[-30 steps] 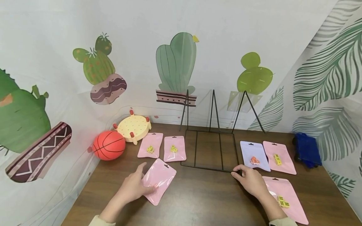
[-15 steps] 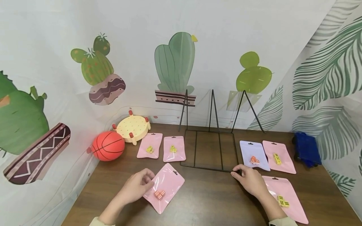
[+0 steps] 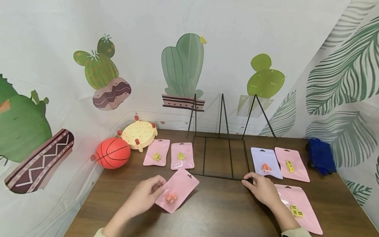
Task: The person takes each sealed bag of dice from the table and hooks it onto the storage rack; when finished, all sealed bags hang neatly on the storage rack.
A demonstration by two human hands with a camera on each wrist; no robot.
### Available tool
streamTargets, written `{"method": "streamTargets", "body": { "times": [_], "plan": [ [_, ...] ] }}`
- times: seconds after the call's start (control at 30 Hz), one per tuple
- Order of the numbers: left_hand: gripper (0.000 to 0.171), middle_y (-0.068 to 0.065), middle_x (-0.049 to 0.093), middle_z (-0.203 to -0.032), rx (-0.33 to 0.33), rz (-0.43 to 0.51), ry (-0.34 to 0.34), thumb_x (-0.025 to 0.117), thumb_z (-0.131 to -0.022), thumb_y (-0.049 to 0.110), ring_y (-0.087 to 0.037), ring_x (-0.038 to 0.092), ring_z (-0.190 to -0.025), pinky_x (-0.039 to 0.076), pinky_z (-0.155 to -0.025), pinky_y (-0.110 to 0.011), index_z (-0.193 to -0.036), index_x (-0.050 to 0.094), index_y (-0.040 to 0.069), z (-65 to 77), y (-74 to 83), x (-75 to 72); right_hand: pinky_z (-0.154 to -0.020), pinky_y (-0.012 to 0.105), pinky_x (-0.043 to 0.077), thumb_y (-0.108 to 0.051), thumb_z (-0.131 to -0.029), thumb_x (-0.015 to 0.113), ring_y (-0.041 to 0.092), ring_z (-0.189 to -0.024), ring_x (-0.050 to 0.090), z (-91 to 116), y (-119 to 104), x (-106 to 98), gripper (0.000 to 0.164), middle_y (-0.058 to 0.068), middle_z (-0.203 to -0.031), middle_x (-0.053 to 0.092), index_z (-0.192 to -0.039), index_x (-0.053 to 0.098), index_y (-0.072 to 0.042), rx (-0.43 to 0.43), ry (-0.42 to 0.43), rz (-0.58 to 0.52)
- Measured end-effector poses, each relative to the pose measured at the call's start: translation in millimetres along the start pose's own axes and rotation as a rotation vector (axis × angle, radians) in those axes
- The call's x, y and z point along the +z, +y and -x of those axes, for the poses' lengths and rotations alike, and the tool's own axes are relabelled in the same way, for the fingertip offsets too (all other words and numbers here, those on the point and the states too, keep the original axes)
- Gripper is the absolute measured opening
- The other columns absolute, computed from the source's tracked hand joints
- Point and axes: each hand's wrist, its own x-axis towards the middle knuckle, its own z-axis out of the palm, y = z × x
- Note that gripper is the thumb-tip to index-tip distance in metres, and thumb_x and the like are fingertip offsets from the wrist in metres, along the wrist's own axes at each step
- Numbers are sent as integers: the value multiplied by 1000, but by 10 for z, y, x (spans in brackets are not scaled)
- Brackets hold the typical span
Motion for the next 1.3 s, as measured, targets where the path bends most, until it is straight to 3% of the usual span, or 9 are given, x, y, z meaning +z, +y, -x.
{"method": "streamTargets", "body": {
  "times": [0.23, 0.4, 0.7, 1.1, 1.3],
  "plan": [
    [17, 17, 67, -88, 63, 74, 99, 71, -100, 15, -4, 61, -75, 53, -68, -27, -100, 65, 30, -38, 127, -27, -46, 28, 25, -34, -95, 77, 8, -50, 29, 12, 10, 3, 16, -9, -59, 38, -104, 73, -21, 3, -5, 3],
    [15, 12, 67, -86, 113, 181, 178, 71, -100, 12, -7, 60, -73, 51, -63, -27, -102, 65, 26, -82, 170, -18, -45, 28, 25, -34, -95, 77, 8, -50, 29, 20, 3, 2, 17, -9, -59, 38, -105, 73, -20, 5, -12, 2],
    [9, 3, 72, -93, 126, 385, 294, 70, -99, 4, -13, 67, -87, 56, -74, -26, -103, 66, 10, -191, 299, -11, -46, 28, 25, -35, -96, 76, 8, -50, 31, 10, 15, 8, 18, -8, -60, 39, -105, 72, -21, 7, -14, 4],
    [10, -3, 70, -92, 144, 507, 375, 70, -97, -1, -19, 69, -94, 54, -88, -23, -104, 64, 5, -341, 458, -9, -46, 28, 25, -36, -96, 76, 8, -50, 29, 24, 21, 8, 18, -8, -60, 38, -105, 72, -21, 11, -10, 5],
    [8, -7, 70, -92, 143, 542, 395, 68, -99, 0, -16, 67, -89, 54, -82, -23, -105, 63, 3, -432, 502, -1, -46, 28, 25, -35, -96, 76, 8, -50, 30, 11, 11, 4, 17, -9, -60, 38, -104, 72, -21, 6, -6, 9]
  ]
}}
